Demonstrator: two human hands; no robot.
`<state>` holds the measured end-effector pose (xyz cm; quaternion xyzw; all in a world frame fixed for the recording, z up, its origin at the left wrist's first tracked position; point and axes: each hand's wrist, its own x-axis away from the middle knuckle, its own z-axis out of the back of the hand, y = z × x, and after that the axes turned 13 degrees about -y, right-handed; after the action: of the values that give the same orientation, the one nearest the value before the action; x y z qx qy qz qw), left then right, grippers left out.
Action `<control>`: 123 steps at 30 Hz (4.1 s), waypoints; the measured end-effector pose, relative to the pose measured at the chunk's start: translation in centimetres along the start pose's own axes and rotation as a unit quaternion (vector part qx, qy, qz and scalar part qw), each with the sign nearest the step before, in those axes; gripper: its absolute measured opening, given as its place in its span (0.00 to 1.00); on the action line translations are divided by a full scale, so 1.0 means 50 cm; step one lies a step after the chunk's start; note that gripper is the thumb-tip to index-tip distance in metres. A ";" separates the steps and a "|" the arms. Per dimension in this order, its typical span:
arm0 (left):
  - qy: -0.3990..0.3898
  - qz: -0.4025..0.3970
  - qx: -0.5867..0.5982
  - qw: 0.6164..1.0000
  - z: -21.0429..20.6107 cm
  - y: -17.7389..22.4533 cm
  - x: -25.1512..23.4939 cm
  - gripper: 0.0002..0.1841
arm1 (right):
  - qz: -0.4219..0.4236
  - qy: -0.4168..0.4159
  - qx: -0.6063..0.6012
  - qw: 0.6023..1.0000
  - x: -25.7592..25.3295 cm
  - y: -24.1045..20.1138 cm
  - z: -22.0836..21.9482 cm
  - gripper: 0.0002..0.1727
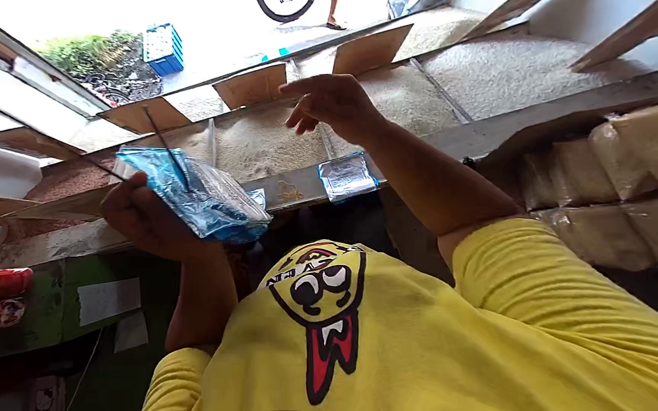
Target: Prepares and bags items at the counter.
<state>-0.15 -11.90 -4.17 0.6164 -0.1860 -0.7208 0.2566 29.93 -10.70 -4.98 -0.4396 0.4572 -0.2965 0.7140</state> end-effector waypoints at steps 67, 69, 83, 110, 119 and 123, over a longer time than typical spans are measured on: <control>-0.068 0.055 0.110 0.990 -0.033 0.003 0.080 0.11 | -0.464 -0.003 0.295 0.835 0.281 0.306 0.094 0.16; -0.069 0.056 0.108 0.990 -0.037 0.004 0.080 0.11 | -0.459 0.019 0.347 0.818 0.261 0.281 0.096 0.19; -0.119 0.065 0.167 0.976 -0.080 0.029 0.057 0.12 | -0.303 -0.011 0.129 0.944 0.049 -0.095 0.116 0.07; -0.061 0.094 0.070 0.991 -0.085 0.054 -0.001 0.08 | -0.009 -0.042 0.445 0.894 -0.121 -0.194 -0.111 0.12; -0.037 0.067 0.045 0.996 -0.087 0.051 0.004 0.07 | -0.031 -0.080 0.517 0.852 -0.109 -0.189 -0.174 0.10; -0.001 0.078 0.020 0.997 -0.081 0.045 -0.014 0.08 | 0.019 -0.148 0.444 0.883 -0.088 -0.172 -0.215 0.08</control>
<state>4.24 -13.05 -3.00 0.6047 -0.2474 -0.6953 0.2995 18.14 -14.68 2.35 -0.1062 0.1753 -0.3864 0.8993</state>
